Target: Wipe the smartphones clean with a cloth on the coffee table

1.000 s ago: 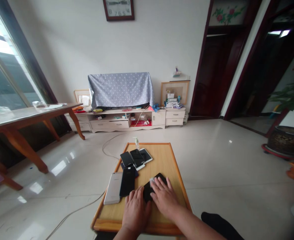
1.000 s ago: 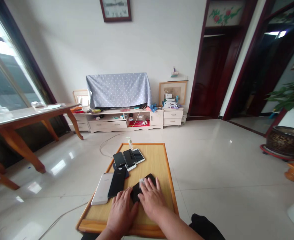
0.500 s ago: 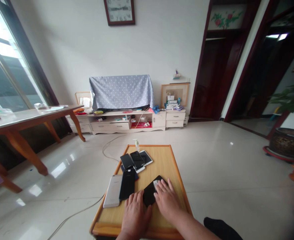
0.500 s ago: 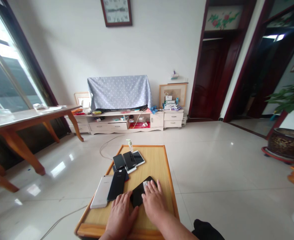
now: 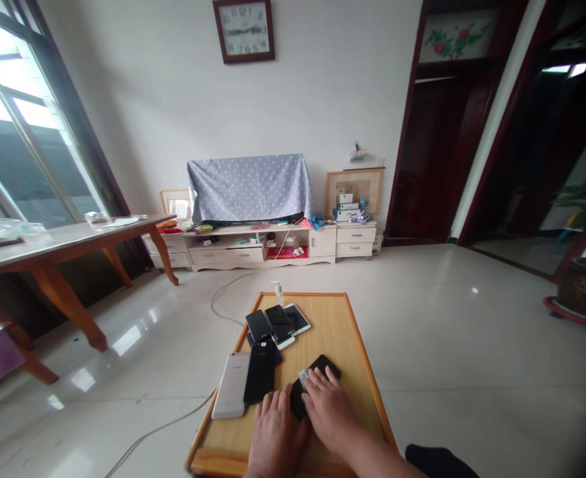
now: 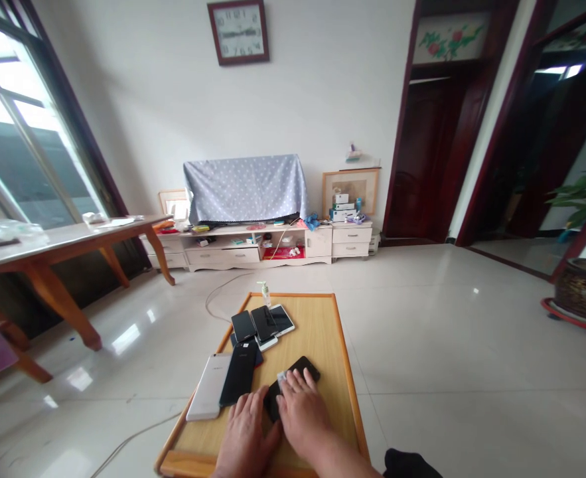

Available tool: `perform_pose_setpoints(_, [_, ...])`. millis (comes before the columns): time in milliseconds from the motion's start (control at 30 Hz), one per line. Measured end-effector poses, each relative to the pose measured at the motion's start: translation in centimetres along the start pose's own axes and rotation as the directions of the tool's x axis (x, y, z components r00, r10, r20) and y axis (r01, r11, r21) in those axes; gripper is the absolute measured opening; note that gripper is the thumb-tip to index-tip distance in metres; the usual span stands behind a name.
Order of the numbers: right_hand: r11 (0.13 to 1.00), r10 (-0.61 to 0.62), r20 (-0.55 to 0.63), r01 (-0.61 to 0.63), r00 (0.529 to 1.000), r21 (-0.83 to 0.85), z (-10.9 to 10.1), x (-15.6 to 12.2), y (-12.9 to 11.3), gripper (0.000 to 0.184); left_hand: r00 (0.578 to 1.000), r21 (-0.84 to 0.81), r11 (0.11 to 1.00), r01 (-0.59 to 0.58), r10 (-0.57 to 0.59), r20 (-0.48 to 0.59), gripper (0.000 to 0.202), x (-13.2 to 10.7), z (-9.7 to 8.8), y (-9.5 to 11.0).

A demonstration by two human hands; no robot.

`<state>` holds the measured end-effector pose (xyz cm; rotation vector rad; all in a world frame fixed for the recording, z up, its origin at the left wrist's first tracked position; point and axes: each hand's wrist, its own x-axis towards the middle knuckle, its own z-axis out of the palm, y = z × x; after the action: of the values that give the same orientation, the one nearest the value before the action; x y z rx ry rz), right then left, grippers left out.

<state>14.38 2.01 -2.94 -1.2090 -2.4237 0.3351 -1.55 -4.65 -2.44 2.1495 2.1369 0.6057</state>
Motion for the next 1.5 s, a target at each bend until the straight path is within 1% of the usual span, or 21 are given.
perform_pose_setpoints(67, [0.996,-0.083,0.021,0.082,0.996,0.040,0.4,-0.2,-0.7,0.046,1.000,0.002,1.000,-0.009,0.009,-0.003,0.053,0.0,0.0,0.0])
perform_pose_setpoints(100, [0.995,-0.087,0.021,0.087,0.996,0.041,0.4,-0.1,-0.7,0.046,1.000,0.000,1.000,-0.015,0.015,-0.009,0.054,0.0,0.1,-0.1])
perform_pose_setpoints(267, [0.996,0.084,-0.033,-0.086,0.996,-0.039,-0.8,1.5,1.3,0.048,0.998,-0.003,1.000,-0.017,0.017,-0.065,0.065,-0.1,0.6,-0.5])
perform_pose_setpoints(333, [0.995,0.087,-0.033,-0.088,0.996,-0.044,-0.9,1.7,1.2,0.049,0.997,0.001,1.000,-0.022,0.022,-0.077,0.068,-0.1,0.8,-0.7])
perform_pose_setpoints(400, [0.999,0.032,-0.007,-0.032,0.999,-0.016,-0.6,1.3,0.0,0.048,0.996,-0.008,0.999,-0.036,0.036,-0.077,0.068,0.0,1.0,-0.9])
perform_pose_setpoints(500, [0.989,-0.120,0.038,0.117,0.992,0.086,0.2,0.4,-2.3,0.046,0.996,-0.040,0.998,-0.048,0.045,-0.078,0.064,0.1,1.3,-1.3])
perform_pose_setpoints(567, [0.980,-0.162,0.050,0.155,0.986,0.122,0.4,0.3,-2.8,0.045,0.997,-0.062,0.998,-0.033,0.029,-0.075,0.064,0.1,1.4,-1.4])
perform_pose_setpoints(633, [0.988,-0.119,0.047,0.114,0.992,0.103,0.2,0.8,-1.9,0.045,0.998,-0.076,0.997,-0.011,0.006,-0.057,0.069,0.1,1.4,-1.3])
perform_pose_setpoints(767, [0.998,0.068,-0.026,-0.068,0.997,-0.008,-0.8,2.6,1.7,0.047,0.999,-0.067,0.997,0.029,-0.030,-0.025,0.083,0.0,1.1,-1.0])
perform_pose_setpoints(833, [0.993,0.113,-0.053,-0.115,0.992,-0.030,-0.9,3.0,2.4,0.049,0.999,-0.046,0.998,0.043,-0.044,-0.018,0.084,0.1,1.0,-0.8])
perform_pose_setpoints(867, [0.993,0.114,-0.058,-0.116,0.992,-0.033,-0.7,2.9,2.3,0.049,0.999,-0.034,0.998,0.050,-0.050,-0.011,0.084,0.2,1.0,-0.7])
perform_pose_setpoints(933, [0.996,0.080,-0.052,-0.082,0.995,-0.025,-0.1,2.3,1.1,0.049,0.998,-0.010,0.998,0.065,-0.065,0.012,0.083,0.4,0.9,-0.6])
perform_pose_setpoints(1033, [0.998,-0.051,-0.025,0.052,0.998,0.038,0.9,1.1,-1.3,0.045,0.997,0.010,0.999,0.052,-0.053,0.061,0.068,0.7,0.9,-0.7])
perform_pose_setpoints(1067, [0.994,-0.089,-0.015,0.090,0.996,0.059,1.1,0.9,-1.8,0.044,0.996,0.015,0.999,0.047,-0.048,0.074,0.064,0.8,0.9,-0.7])
perform_pose_setpoints(1133, [0.991,-0.106,-0.004,0.106,0.994,0.080,0.9,1.0,-1.8,0.044,0.994,0.028,0.998,0.052,-0.054,0.094,0.064,0.9,0.8,-0.6])
perform_pose_setpoints(1200, [0.998,-0.042,-0.005,0.042,0.999,0.051,0.2,1.7,-0.6,0.045,0.991,0.046,0.996,0.083,-0.087,0.105,0.074,0.8,0.7,-0.5])
perform_pose_setpoints(1267, [0.998,0.067,-0.031,-0.068,0.997,-0.016,-0.5,2.5,1.0,0.047,0.986,0.056,0.992,0.110,-0.116,0.117,0.085,0.8,0.6,-0.4])
perform_pose_setpoints(1333, [0.988,0.142,-0.061,-0.145,0.988,-0.055,-0.7,2.9,2.0,0.049,0.984,0.056,0.991,0.125,-0.131,0.121,0.087,0.8,0.6,-0.3])
perform_pose_setpoints(1367, [0.987,0.147,-0.066,-0.151,0.987,-0.055,-0.5,2.8,2.1,0.049,0.983,0.055,0.990,0.129,-0.135,0.123,0.087,0.9,0.6,-0.3])
perform_pose_setpoints(1433, [0.996,0.089,-0.045,-0.091,0.995,-0.024,0.2,2.2,1.2,0.049,0.981,0.052,0.989,0.138,-0.144,0.134,0.087,1.0,0.6,-0.4])
perform_pose_setpoints(1500, [0.999,-0.017,0.013,0.016,1.000,0.033,1.3,1.3,-0.4,0.047,0.977,0.046,0.989,0.144,-0.149,0.155,0.080,1.2,0.5,-0.5])
